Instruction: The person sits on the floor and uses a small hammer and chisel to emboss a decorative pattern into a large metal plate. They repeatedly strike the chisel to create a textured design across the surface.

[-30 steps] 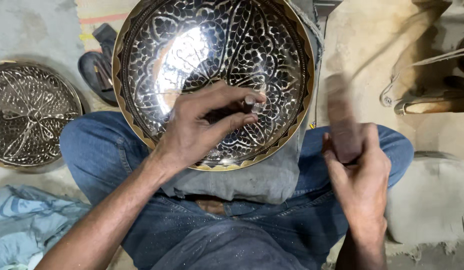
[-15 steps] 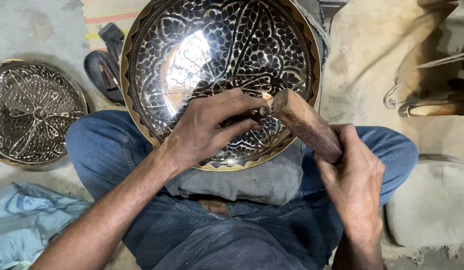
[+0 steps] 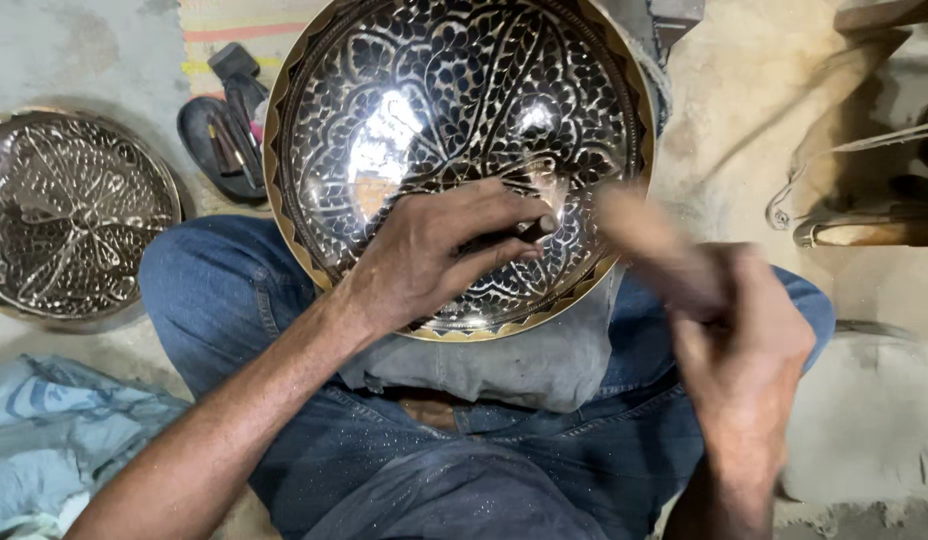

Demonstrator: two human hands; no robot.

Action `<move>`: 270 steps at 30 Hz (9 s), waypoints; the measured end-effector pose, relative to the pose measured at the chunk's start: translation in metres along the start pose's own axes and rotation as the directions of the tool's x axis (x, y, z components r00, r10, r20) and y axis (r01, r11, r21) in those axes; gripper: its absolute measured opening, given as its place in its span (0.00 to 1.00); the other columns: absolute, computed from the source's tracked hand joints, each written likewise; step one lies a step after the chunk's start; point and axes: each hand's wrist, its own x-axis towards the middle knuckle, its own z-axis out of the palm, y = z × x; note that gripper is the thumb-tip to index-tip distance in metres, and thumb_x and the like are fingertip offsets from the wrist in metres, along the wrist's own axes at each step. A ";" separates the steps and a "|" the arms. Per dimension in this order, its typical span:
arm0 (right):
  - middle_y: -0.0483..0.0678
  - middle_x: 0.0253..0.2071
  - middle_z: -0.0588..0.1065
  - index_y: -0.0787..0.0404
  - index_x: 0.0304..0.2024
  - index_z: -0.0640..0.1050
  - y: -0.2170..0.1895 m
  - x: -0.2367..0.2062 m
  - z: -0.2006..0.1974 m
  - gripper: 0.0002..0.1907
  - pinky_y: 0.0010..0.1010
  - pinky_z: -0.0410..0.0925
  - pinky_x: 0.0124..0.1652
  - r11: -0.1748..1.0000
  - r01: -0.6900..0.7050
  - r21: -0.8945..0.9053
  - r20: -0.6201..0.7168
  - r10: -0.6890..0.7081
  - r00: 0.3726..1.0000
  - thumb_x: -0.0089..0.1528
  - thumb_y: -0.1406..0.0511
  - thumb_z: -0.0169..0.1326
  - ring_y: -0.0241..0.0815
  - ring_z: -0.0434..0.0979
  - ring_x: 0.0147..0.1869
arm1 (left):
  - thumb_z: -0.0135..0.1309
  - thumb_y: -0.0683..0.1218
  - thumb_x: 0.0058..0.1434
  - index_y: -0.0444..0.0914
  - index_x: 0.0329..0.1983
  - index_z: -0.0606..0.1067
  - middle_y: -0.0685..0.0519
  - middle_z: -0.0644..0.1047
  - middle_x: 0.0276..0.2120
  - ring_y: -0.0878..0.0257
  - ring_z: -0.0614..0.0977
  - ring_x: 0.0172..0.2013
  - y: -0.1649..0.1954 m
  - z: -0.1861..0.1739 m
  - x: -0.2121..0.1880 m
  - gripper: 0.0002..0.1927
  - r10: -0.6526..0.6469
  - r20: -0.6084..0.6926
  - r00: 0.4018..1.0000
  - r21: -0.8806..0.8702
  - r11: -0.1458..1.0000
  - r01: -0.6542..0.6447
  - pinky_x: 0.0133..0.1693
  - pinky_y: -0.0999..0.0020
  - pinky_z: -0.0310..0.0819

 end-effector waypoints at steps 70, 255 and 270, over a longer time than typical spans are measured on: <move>0.54 0.37 0.75 0.66 0.47 0.71 0.002 -0.010 0.021 0.14 0.37 0.70 0.43 0.974 -0.112 0.196 0.084 0.097 0.992 0.62 0.75 0.60 0.49 0.77 0.40 | 0.58 0.50 0.69 0.51 0.64 0.73 0.61 0.73 0.38 0.73 0.77 0.33 -0.002 0.000 -0.004 0.20 0.039 0.033 0.999 0.077 0.996 -0.041 0.34 0.78 0.82; 0.60 0.36 0.76 0.65 0.51 0.74 -0.049 0.056 -0.014 0.27 0.45 0.69 0.37 0.922 0.328 -0.206 0.115 -0.310 0.944 0.48 0.73 0.63 0.62 0.78 0.38 | 0.59 0.40 0.66 0.41 0.59 0.76 0.51 0.81 0.47 0.61 0.86 0.46 0.011 -0.015 -0.006 0.18 -0.169 -0.398 0.902 -0.045 0.985 0.165 0.47 0.70 0.87; 0.55 0.39 0.76 0.62 0.49 0.74 -0.042 0.076 -0.020 0.21 0.44 0.70 0.42 0.902 0.353 -0.248 0.141 -0.327 0.934 0.55 0.71 0.67 0.58 0.79 0.43 | 0.60 0.40 0.66 0.40 0.60 0.75 0.53 0.79 0.42 0.63 0.85 0.43 0.017 -0.015 -0.007 0.19 -0.166 -0.422 0.891 -0.027 0.985 0.171 0.43 0.72 0.86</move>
